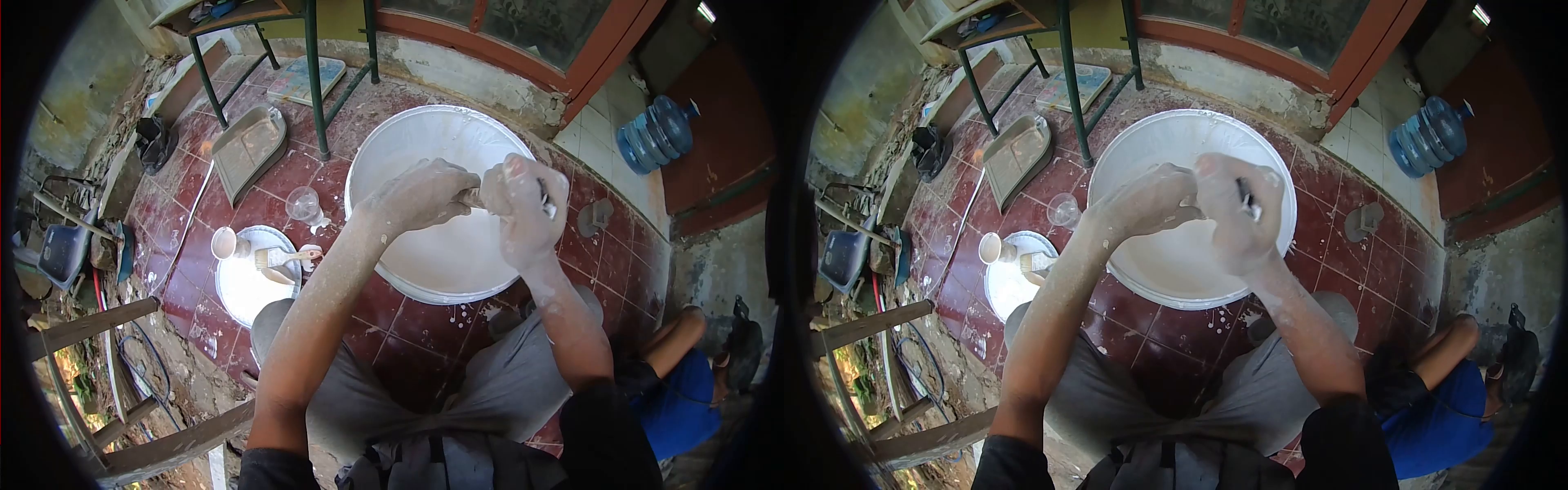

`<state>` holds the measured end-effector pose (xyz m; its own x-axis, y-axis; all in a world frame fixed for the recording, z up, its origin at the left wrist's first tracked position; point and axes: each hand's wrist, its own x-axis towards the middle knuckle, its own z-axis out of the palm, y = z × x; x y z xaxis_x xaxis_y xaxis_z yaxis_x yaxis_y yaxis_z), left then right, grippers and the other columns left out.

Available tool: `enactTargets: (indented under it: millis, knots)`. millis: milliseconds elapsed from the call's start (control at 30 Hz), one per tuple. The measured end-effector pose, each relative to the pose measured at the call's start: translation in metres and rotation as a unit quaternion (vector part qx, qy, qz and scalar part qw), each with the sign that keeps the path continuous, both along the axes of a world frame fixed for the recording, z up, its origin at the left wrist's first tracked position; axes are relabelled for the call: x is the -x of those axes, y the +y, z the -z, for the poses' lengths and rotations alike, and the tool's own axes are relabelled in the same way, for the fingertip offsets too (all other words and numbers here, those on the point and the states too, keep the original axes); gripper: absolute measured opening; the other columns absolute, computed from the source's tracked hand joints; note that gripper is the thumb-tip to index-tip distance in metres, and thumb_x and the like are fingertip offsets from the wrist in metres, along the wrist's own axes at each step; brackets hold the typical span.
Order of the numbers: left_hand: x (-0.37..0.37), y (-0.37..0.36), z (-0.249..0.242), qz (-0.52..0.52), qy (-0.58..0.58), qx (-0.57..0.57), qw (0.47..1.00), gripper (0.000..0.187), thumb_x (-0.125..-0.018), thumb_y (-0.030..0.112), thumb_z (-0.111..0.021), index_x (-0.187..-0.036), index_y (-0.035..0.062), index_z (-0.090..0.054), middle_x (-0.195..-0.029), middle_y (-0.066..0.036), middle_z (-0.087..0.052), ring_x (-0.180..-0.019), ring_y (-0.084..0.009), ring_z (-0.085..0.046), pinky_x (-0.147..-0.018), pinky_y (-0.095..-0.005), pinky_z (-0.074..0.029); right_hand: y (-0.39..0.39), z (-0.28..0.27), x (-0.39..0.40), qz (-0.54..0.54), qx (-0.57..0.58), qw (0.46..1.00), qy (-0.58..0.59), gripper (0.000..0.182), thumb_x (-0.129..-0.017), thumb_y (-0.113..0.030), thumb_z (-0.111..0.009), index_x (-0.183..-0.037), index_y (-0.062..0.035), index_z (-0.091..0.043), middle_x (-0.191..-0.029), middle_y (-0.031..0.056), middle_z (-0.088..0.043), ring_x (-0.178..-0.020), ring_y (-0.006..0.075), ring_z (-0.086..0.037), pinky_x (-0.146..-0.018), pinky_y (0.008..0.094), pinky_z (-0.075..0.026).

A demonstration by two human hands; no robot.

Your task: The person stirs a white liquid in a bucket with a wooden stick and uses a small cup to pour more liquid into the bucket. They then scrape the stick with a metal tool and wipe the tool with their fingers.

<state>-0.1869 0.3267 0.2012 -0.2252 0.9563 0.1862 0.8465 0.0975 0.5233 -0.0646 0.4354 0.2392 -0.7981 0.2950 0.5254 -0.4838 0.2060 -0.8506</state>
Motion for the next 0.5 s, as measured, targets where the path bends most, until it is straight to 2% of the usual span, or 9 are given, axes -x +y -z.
enactTargets:
  millis: [33, 67, 100, 167, 233, 300, 367, 467, 500]
  knots:
    - [0.0, -0.003, -0.002, -0.015, 0.01, 0.025, 1.0, 0.016, -0.08, 0.014, -0.069, -0.09, 0.002, -0.066, -0.09, -0.018, -0.069, -0.09, -0.0381, -0.065, -0.079, -0.0462, -0.049, 0.007, 0.001, 0.004, -0.031, 0.159, 0.987, -0.011, 0.043, -0.099, -0.026, -0.055, -0.062, -0.0053, -0.045, -0.053, -0.0024, -0.037, -0.05, 0.0061, -0.033, -0.048, 0.0278, -0.024]
    - [0.001, -0.006, 0.002, -0.016, 0.009, 0.025, 1.0, 0.016, -0.08, 0.014, -0.069, -0.09, 0.002, -0.066, -0.09, -0.018, -0.069, -0.09, -0.0381, -0.065, -0.079, -0.0462, -0.049, 0.013, -0.003, 0.006, -0.074, 0.244, 0.967, -0.016, 0.043, -0.101, -0.023, -0.052, -0.061, -0.008, -0.044, -0.051, -0.0038, -0.033, -0.046, 0.0068, -0.03, -0.046, 0.0269, -0.023]
    - [0.002, -0.009, 0.008, 0.011, -0.026, 0.051, 0.998, 0.017, -0.081, 0.016, -0.069, -0.09, 0.002, -0.065, -0.085, -0.018, -0.068, -0.085, -0.038, -0.065, -0.075, -0.0458, -0.049, 0.017, -0.005, 0.006, -0.072, 0.245, 0.967, -0.015, 0.043, -0.101, -0.023, -0.052, -0.061, -0.008, -0.044, -0.051, -0.0038, -0.033, -0.046, 0.0068, -0.03, -0.046, 0.0269, -0.023]
    - [-0.003, -0.01, 0.01, 0.04, -0.059, 0.076, 0.995, 0.018, -0.081, 0.018, -0.069, -0.089, 0.0019, -0.064, -0.08, -0.018, -0.067, -0.08, -0.0378, -0.065, -0.07, -0.0454, -0.049, 0.022, -0.009, 0.005, -0.059, 0.277, 0.952, -0.113, 0.045, -0.101, -0.027, -0.053, -0.06, -0.0102, -0.041, -0.051, -0.005, -0.03, -0.044, 0.007, -0.029, -0.045, 0.026, -0.022]
    - [-0.018, -0.006, 0.008, 0.066, -0.117, 0.095, 0.986, 0.019, -0.084, 0.02, -0.067, -0.089, 0.0025, -0.064, -0.079, -0.019, -0.067, -0.08, -0.0387, -0.065, -0.07, -0.0457, -0.049, 0.015, -0.02, 0.001, -0.037, 0.259, 0.954, -0.149, 0.044, -0.1, -0.027, -0.054, -0.061, -0.0104, -0.042, -0.052, -0.0054, -0.031, -0.044, 0.007, -0.029, -0.044, 0.026, -0.022]
    - [-0.02, 0.008, 0.024, 0.095, -0.108, 0.069, 0.987, 0.018, -0.084, 0.02, -0.067, -0.089, 0.0028, -0.066, -0.08, -0.019, -0.067, -0.079, -0.0395, -0.065, -0.071, -0.045, -0.049, 0.01, -0.026, 0.001, -0.016, 0.243, 0.951, -0.187, 0.043, -0.1, -0.027, -0.054, -0.061, -0.0106, -0.044, -0.052, -0.0059, -0.032, -0.044, 0.0069, -0.03, -0.044, 0.0261, -0.022]
    - [-0.022, 0.015, 0.019, 0.109, -0.186, 0.014, 0.976, 0.019, -0.082, 0.017, -0.066, -0.093, 0.0022, -0.067, -0.082, -0.019, -0.068, -0.079, -0.0392, -0.065, -0.072, -0.0437, -0.05, 0.005, -0.027, 0.0, 0.048, 0.139, 0.975, -0.167, 0.037, -0.096, -0.025, -0.06, -0.065, -0.0073, -0.051, -0.053, -0.0062, -0.038, -0.044, 0.0078, -0.032, -0.044, 0.0282, -0.024]
    - [-0.009, 0.024, 0.041, 0.054, -0.071, -0.1, 0.991, 0.018, -0.08, 0.018, -0.07, -0.09, 0.0026, -0.067, -0.081, -0.02, -0.068, -0.081, -0.0388, -0.065, -0.074, -0.0454, -0.05, 0.0, 0.002, 0.009, 0.096, 0.02, 0.992, -0.085, 0.029, -0.093, -0.021, -0.063, -0.07, -0.0031, -0.058, -0.054, -0.0057, -0.043, -0.044, 0.0083, -0.033, -0.044, 0.0306, -0.025]
    - [-0.004, 0.02, 0.031, 0.053, -0.073, -0.103, 0.991, 0.018, -0.08, 0.018, -0.07, -0.09, 0.0026, -0.067, -0.081, -0.02, -0.068, -0.081, -0.0388, -0.065, -0.074, -0.0454, -0.05, 0.0, 0.013, 0.009, 0.095, 0.017, 0.991, -0.087, 0.029, -0.093, -0.021, -0.063, -0.07, -0.0031, -0.058, -0.054, -0.0057, -0.043, -0.044, 0.0083, -0.033, -0.044, 0.0306, -0.025]
